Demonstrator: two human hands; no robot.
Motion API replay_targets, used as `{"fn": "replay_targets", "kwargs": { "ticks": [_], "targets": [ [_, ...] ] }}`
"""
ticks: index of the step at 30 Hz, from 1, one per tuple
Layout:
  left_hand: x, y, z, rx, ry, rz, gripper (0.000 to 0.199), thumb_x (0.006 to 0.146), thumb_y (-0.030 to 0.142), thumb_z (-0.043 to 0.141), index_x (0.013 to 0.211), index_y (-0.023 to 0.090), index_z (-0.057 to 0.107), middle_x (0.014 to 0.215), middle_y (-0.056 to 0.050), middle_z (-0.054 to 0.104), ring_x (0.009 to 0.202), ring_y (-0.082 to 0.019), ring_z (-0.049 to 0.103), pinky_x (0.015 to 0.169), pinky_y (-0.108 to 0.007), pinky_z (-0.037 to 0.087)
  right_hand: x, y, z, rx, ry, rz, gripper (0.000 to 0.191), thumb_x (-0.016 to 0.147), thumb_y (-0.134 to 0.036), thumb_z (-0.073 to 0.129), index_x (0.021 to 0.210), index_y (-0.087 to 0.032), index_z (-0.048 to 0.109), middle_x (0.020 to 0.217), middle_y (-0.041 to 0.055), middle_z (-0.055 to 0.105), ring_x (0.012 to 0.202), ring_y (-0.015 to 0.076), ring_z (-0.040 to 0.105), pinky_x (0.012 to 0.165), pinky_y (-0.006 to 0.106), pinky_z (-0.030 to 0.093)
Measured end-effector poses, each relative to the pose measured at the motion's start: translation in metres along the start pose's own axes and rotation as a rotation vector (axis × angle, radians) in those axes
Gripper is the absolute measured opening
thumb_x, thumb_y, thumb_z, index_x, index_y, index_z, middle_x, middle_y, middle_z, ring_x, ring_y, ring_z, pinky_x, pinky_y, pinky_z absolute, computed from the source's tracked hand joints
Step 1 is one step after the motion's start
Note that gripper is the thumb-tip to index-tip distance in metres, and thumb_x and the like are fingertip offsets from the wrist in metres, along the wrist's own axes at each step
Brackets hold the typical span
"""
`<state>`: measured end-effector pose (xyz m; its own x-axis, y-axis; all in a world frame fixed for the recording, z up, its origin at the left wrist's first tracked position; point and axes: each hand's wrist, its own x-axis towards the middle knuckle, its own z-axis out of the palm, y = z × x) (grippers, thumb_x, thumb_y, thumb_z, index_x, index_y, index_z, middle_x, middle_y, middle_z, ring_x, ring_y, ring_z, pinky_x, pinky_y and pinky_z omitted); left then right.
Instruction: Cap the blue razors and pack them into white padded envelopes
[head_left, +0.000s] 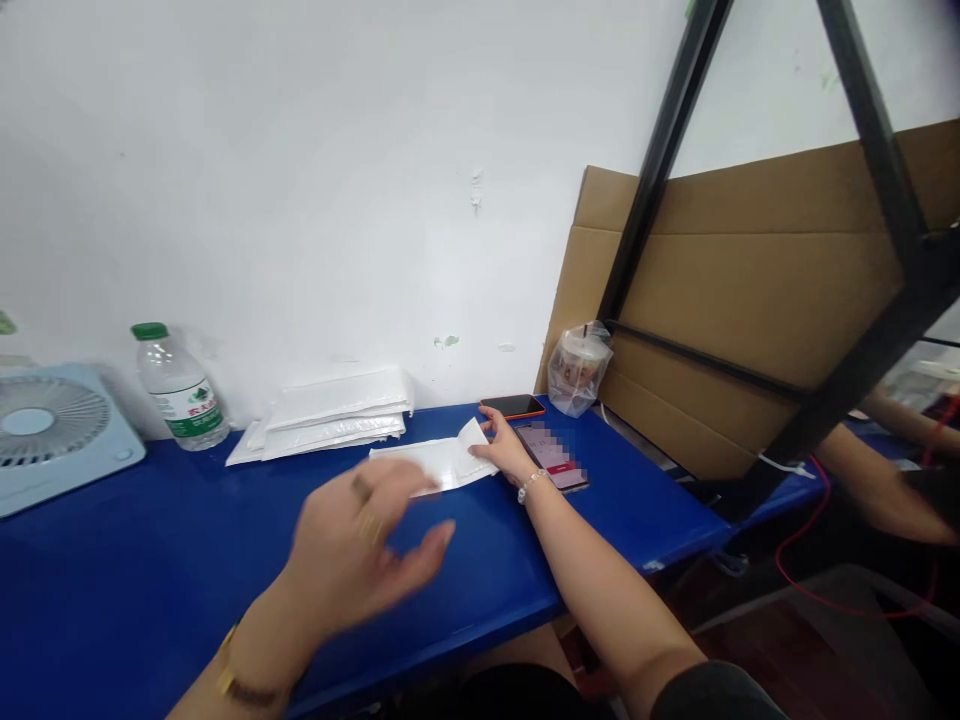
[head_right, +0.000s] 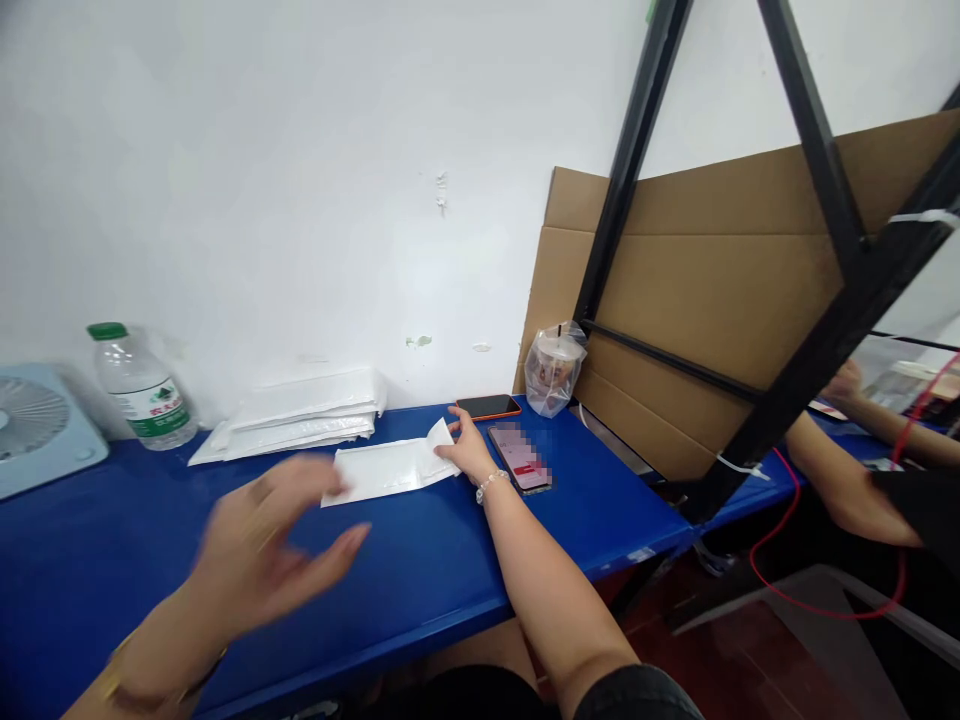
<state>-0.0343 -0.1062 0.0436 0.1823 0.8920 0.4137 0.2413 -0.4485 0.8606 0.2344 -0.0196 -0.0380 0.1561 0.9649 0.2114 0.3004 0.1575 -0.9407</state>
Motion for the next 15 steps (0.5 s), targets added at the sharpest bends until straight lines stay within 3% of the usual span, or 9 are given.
{"fn": "replay_targets", "kwargs": {
  "ticks": [3,4,7,11,15],
  "targets": [
    [0.033,-0.004,0.013,0.261,-0.233,0.181,0.098,0.032,0.043,0.086,0.124,0.029,0.053,0.142,-0.007,0.038,0.135,-0.04,0.02,0.11,-0.051,0.019,-0.01,-0.011,0.017,0.362,-0.197,-0.006,0.083,0.056,-0.016,0.073,0.131,-0.024,0.037,0.099,0.0023,0.06,0.085,0.0169,0.062,0.076,0.031,0.05],
    [0.042,-0.012,0.017,0.336,-0.262,0.172,0.108,0.027,0.043,0.087,0.128,0.029,0.049,0.145,-0.008,0.033,0.137,-0.04,0.014,0.111,-0.051,0.014,-0.014,-0.016,0.021,0.43,-0.241,-0.012,0.082,0.056,-0.016,0.074,0.13,-0.024,0.04,0.096,0.0015,0.062,0.085,0.0167,0.061,0.077,0.031,0.049],
    [0.053,-0.047,0.026,0.522,-0.349,0.109,0.121,0.025,0.045,0.086,0.135,0.03,0.038,0.145,-0.012,0.033,0.136,-0.04,0.015,0.11,-0.052,0.003,-0.022,-0.028,0.027,0.519,-0.29,-0.022,0.078,0.057,-0.015,0.075,0.128,-0.025,0.045,0.09,0.0001,0.064,0.082,0.0157,0.061,0.075,0.029,0.049],
    [0.047,-0.073,0.03,0.665,-0.402,0.09,0.108,0.046,0.046,0.079,0.14,0.027,0.031,0.124,-0.015,0.053,0.118,-0.038,0.045,0.107,-0.051,0.014,-0.022,-0.034,0.023,0.516,-0.169,-0.024,0.064,0.056,-0.017,0.077,0.116,-0.022,0.057,0.089,0.0013,0.065,0.074,0.0154,0.06,0.067,0.027,0.049],
    [0.049,-0.064,0.027,0.764,-0.413,0.067,0.085,0.056,0.031,0.071,0.135,0.028,0.039,0.11,-0.012,0.058,0.105,-0.035,0.054,0.094,-0.043,0.034,-0.017,-0.035,0.015,0.532,0.027,-0.01,0.051,0.056,-0.025,0.078,0.104,-0.019,0.062,0.089,0.0035,0.067,0.072,0.0167,0.061,0.065,0.029,0.051]
  ]
}}
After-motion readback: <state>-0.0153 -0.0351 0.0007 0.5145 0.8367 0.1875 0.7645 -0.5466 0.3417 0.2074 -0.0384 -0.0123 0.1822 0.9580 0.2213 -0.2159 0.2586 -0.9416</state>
